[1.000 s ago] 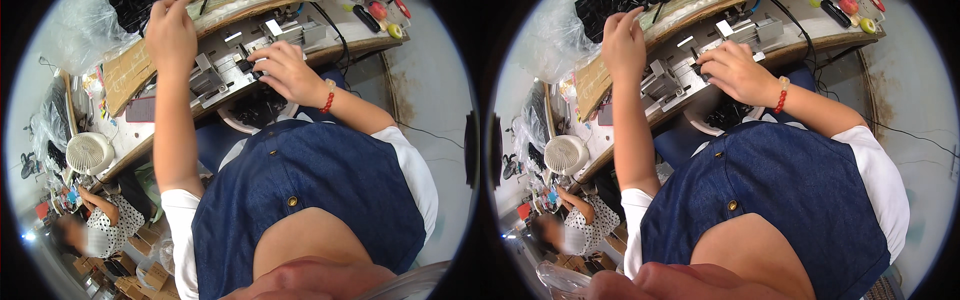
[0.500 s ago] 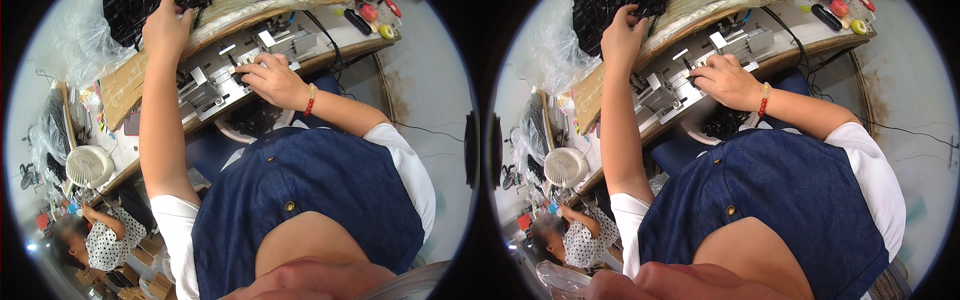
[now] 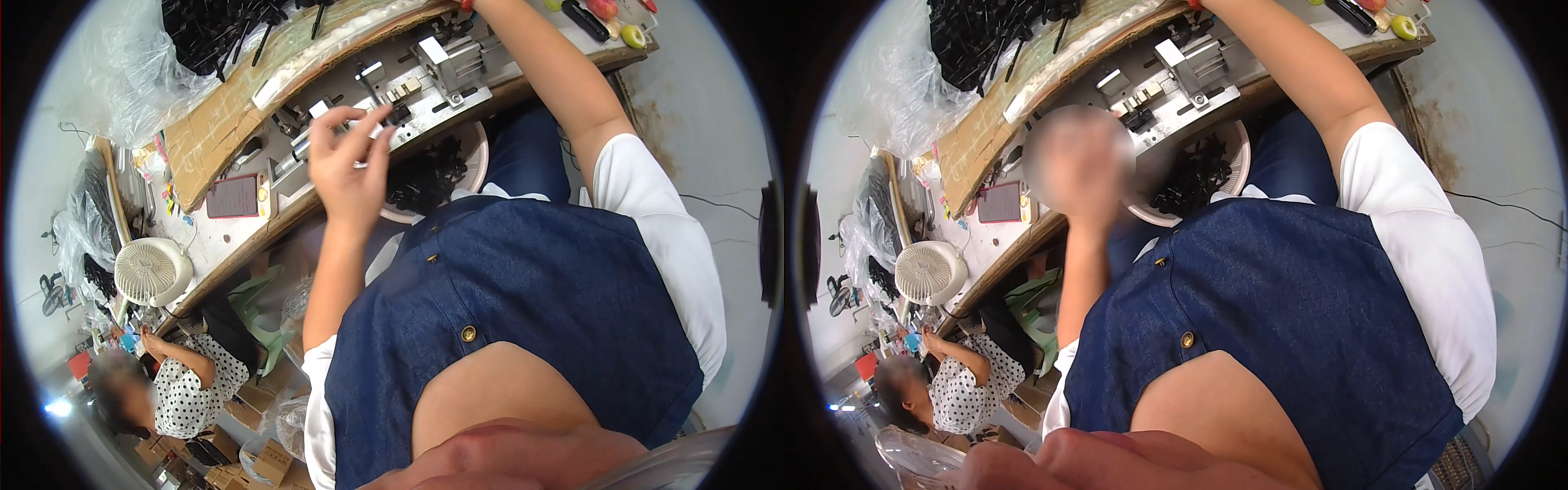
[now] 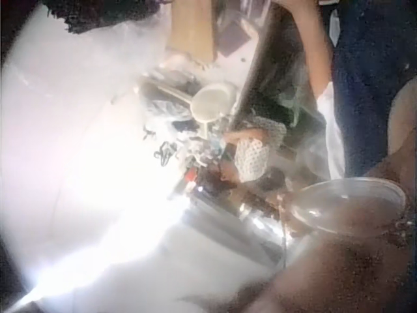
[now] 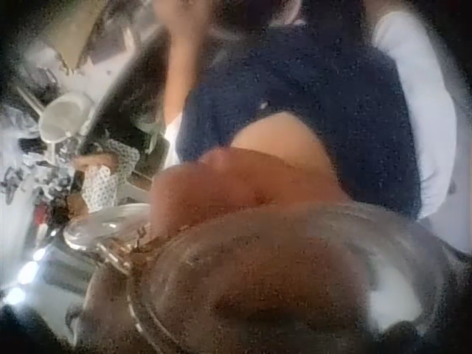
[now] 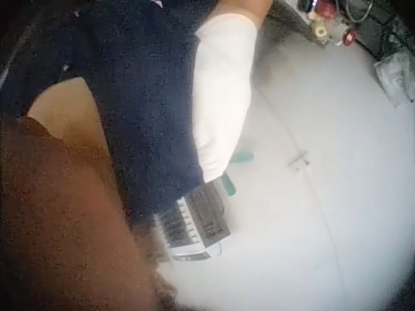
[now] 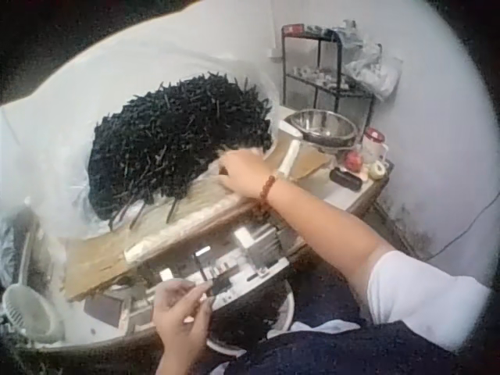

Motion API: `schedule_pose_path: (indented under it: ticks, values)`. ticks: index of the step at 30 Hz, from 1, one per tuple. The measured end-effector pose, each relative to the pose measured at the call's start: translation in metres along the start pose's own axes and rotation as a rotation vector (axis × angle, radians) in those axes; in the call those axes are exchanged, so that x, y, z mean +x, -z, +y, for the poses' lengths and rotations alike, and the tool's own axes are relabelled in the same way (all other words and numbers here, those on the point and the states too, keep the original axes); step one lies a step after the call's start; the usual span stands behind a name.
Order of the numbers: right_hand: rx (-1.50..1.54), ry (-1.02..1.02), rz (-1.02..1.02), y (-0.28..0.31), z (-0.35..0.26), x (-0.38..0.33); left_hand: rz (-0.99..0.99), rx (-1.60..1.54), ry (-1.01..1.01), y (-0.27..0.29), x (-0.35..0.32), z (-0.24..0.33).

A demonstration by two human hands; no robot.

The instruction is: The person repeatedly picks up small black plastic components from a pile on the table and inserts them into a metal jig. They manipulate the parts with their hands to fit them into the device, then remove the assembled units and place them into a white bowl below. The process is continuous and repetitive.

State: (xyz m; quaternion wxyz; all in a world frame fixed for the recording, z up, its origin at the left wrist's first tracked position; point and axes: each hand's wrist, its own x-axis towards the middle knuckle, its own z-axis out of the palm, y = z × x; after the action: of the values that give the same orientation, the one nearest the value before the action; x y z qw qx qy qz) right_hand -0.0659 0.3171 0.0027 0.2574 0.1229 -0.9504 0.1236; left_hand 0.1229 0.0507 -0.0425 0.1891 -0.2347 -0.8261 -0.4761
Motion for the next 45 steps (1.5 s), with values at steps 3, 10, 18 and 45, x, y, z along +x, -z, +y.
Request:
schedule_pose_path:
  ticks: [3, 10, 18, 45]
  values:
    - [0.062, 0.056, -0.007, 0.004, -0.007, 0.000, -0.064, 0.048, 0.024, -0.014, -0.016, -0.004]
    - [0.440, 0.041, 0.108, 0.054, -0.043, -0.042, -0.078, 0.188, -0.031, -0.035, -0.021, -0.020]
    - [0.617, 0.339, 0.026, 0.064, -0.077, -0.136, 0.000, 0.248, -0.214, -0.003, 0.028, -0.012]
    - [0.343, 0.361, 0.259, 0.006, -0.068, -0.027, 0.080, 0.386, 0.012, 0.052, 0.175, -0.086]
